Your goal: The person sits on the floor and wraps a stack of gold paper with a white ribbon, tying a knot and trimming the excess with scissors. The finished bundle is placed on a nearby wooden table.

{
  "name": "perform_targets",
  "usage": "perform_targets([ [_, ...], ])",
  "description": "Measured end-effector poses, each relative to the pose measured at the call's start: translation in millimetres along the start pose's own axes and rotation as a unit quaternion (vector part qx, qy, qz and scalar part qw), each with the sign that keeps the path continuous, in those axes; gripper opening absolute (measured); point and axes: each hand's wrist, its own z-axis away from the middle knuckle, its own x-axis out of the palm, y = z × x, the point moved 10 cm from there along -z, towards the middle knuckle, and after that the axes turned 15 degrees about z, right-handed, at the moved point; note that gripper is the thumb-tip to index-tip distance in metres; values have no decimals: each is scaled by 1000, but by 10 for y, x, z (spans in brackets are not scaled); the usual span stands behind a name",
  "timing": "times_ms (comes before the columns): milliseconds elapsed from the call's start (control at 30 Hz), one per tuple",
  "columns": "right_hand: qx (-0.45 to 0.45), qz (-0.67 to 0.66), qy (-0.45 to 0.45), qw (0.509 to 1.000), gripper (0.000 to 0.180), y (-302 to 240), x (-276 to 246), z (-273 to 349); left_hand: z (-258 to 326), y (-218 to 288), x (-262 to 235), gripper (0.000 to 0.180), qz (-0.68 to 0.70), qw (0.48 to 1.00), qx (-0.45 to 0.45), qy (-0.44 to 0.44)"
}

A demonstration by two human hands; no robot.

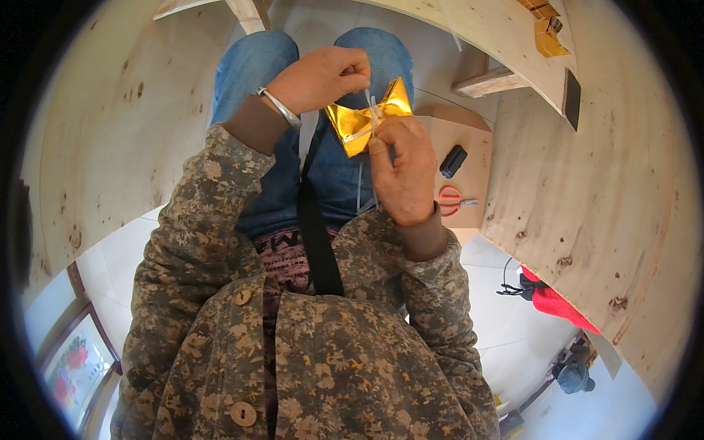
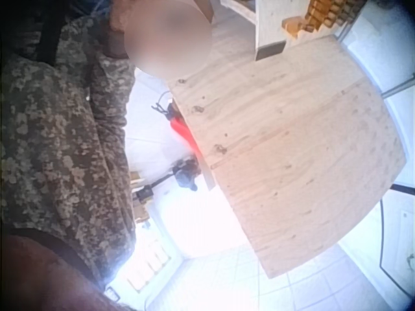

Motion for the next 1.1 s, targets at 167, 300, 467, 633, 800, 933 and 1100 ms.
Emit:
perform_targets([
  [167,-3,19,0,1000,7,-26,12,-9,-5,-58,-23,20,-20,999,-22,-39],
  [300,9,14,-9,1000,7,-14,12,-11,4,-187,-67,21,1,996,-83,-9],
  [467,5,16,-13,1000,7,-15,15,-21,0,-312,-69,25,-10,992,-124,9],
  [633,-16,19,-19,1000,9,-43,14,-22,-10,-443,-40,27,-6,988,-155,21],
  [800,-37,17,-19,999,11,-74,-2,-24,-40,-441,4,26,-54,989,-137,23],
  [933,-38,9,-19,999,11,-64,-19,-14,-51,-448,12,24,-65,987,-146,25],
  [1100,-42,8,-26,999,11,-54,-23,-3,-64,-440,25,23,-80,983,-163,18],
])
